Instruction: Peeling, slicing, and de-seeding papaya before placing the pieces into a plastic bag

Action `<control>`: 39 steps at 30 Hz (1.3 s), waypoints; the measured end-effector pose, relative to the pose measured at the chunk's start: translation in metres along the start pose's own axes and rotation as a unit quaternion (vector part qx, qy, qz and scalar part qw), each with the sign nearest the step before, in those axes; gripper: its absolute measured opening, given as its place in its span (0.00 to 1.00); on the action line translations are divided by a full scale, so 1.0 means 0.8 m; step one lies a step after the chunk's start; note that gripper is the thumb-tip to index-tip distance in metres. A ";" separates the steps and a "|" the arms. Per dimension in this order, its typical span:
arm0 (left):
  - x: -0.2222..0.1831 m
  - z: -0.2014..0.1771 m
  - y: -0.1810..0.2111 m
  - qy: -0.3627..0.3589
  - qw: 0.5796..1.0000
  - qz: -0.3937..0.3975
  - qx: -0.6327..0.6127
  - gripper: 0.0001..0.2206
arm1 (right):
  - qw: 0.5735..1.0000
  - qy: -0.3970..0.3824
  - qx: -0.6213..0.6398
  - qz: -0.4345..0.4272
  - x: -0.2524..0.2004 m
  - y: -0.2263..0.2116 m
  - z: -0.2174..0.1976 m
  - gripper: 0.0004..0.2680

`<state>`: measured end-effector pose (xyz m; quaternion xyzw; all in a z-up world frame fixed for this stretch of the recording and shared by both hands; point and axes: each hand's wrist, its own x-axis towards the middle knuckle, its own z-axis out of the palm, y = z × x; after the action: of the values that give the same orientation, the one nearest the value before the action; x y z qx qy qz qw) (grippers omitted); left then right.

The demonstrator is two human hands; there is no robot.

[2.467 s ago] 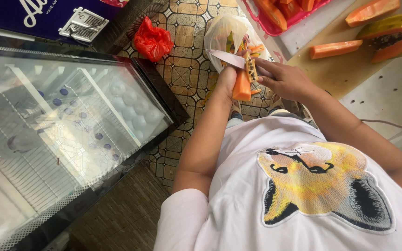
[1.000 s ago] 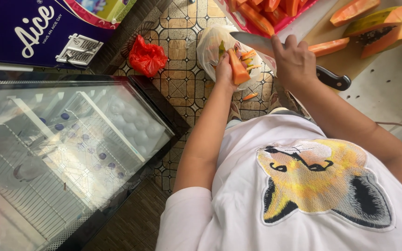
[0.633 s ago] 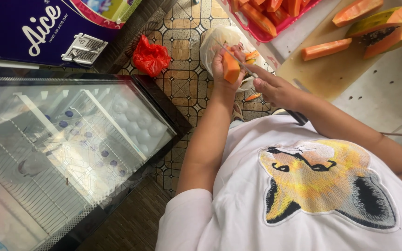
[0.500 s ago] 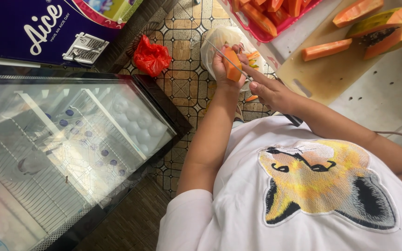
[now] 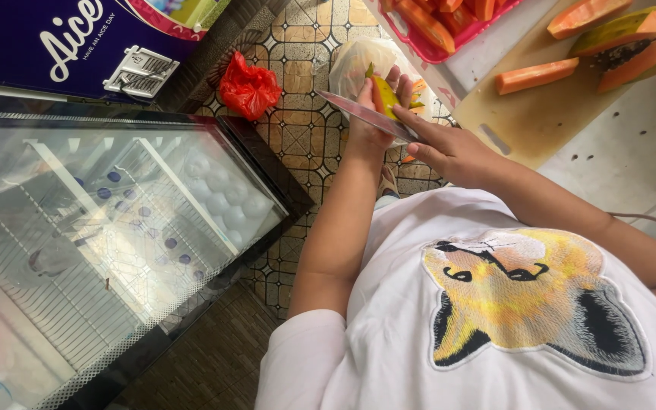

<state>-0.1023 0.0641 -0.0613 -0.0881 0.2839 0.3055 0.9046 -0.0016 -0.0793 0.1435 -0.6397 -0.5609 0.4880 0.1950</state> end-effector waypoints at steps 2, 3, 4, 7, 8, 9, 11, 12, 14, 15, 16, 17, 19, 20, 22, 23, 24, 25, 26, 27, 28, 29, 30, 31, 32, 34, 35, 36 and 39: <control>0.006 -0.009 0.003 0.013 1.000 -0.002 0.006 0.15 | 1.000 -0.004 -0.017 0.002 -0.001 -0.001 -0.001 0.27; 0.009 -0.014 0.004 0.026 1.000 -0.003 0.013 0.16 | 0.999 -0.007 -0.034 0.004 -0.001 -0.002 -0.001 0.27; 0.010 -0.016 0.005 0.026 1.000 -0.003 0.012 0.16 | 0.999 -0.008 -0.034 0.005 -0.003 -0.001 -0.001 0.27; 0.002 -0.008 0.011 0.100 0.993 -0.018 0.051 0.21 | 0.999 -0.029 -0.038 0.015 -0.003 -0.002 -0.003 0.27; -0.010 0.002 0.011 0.099 0.992 -0.016 0.082 0.19 | 0.998 -0.041 -0.046 0.022 -0.003 -0.002 -0.002 0.27; -0.020 0.013 0.012 0.097 0.989 -0.014 0.112 0.17 | 0.997 -0.052 -0.054 0.029 -0.002 -0.002 -0.003 0.28; -0.025 0.016 0.012 0.104 0.986 -0.013 0.126 0.18 | 0.996 -0.052 -0.050 0.048 -0.006 -0.014 -0.005 0.28; -0.028 0.017 0.013 0.112 0.984 -0.012 0.141 0.18 | 0.995 -0.052 -0.047 0.066 -0.008 -0.019 -0.006 0.28; -0.031 0.022 0.015 0.096 0.985 -0.017 0.146 0.18 | 0.995 -0.039 -0.067 0.058 -0.007 -0.016 -0.001 0.27; -0.033 0.025 0.017 0.080 0.985 -0.021 0.151 0.18 | 0.995 -0.026 -0.087 0.049 -0.005 -0.015 0.002 0.27; -0.032 0.025 0.017 0.080 0.985 -0.021 0.150 0.18 | 0.995 -0.027 -0.087 0.049 -0.005 -0.016 0.002 0.27; -0.031 0.026 0.017 0.083 0.985 -0.012 0.150 0.16 | 0.995 -0.026 -0.082 0.057 -0.005 -0.018 0.002 0.27; -0.033 0.028 0.015 0.086 0.985 -0.002 0.149 0.14 | 0.995 -0.025 -0.078 0.064 -0.004 -0.018 0.003 0.27; -0.036 0.028 0.013 0.071 0.984 -0.005 0.162 0.17 | 0.995 -0.010 -0.080 0.057 -0.004 -0.017 0.004 0.25; -0.036 0.028 0.009 0.056 0.983 -0.007 0.175 0.21 | 0.995 0.004 -0.083 0.049 -0.002 -0.017 0.004 0.24; -0.034 0.025 0.006 0.063 0.985 -0.002 0.162 0.21 | 0.996 0.000 -0.075 0.053 -0.002 -0.018 0.003 0.24; -0.032 0.022 0.002 0.071 0.986 0.003 0.150 0.20 | 0.996 -0.004 -0.067 0.058 -0.001 -0.018 0.002 0.23; -0.037 0.026 0.001 0.071 0.986 0.002 0.150 0.20 | 0.996 -0.003 -0.066 0.059 -0.001 -0.017 0.001 0.23; -0.043 0.030 -0.001 0.052 0.990 -0.010 0.134 0.19 | 0.996 -0.017 -0.066 0.064 0.000 -0.016 0.000 0.24; -0.048 0.034 -0.001 0.033 0.992 -0.021 0.119 0.18 | 0.995 -0.031 -0.065 0.068 0.001 -0.016 0.000 0.25; -0.051 0.037 -0.004 0.033 0.992 -0.022 0.120 0.18 | 0.995 -0.030 -0.065 0.068 0.001 -0.015 0.000 0.25; -0.054 0.039 -0.006 0.029 0.993 -0.022 0.114 0.20 | 0.995 -0.023 -0.069 0.066 0.002 -0.014 0.000 0.25; -0.057 0.040 -0.008 0.025 0.993 -0.023 0.109 0.22 | 0.995 -0.016 -0.074 0.064 0.003 -0.013 0.001 0.25; -0.055 0.038 -0.010 0.025 0.993 -0.023 0.109 0.22 | 0.995 -0.016 -0.073 0.064 0.002 -0.013 0.001 0.25; -0.053 0.035 -0.011 0.024 0.994 -0.033 0.098 0.21 | 0.995 -0.001 -0.079 0.064 0.002 -0.013 0.002 0.24; -0.050 0.030 -0.011 0.022 0.995 -0.042 0.088 0.21 | 0.994 0.013 -0.085 0.062 0.002 -0.016 0.001 0.23; -0.048 0.026 -0.011 0.027 0.991 -0.037 0.127 0.22 | 0.993 0.016 -0.091 0.069 0.002 -0.019 -0.001 0.22; -0.046 0.023 -0.011 0.032 0.985 -0.033 0.166 0.23 | 0.992 0.019 -0.097 0.077 0.001 -0.022 -0.003 0.21; -0.062 0.036 -0.010 0.033 0.979 -0.015 0.202 0.22 | 0.989 -0.001 -0.106 0.104 0.008 -0.021 -0.007 0.22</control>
<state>-0.1166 0.0424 -0.0092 0.0826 0.3679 0.2248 0.8985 -0.0067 -0.0673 0.1567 -0.7110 -0.5404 0.4438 0.0737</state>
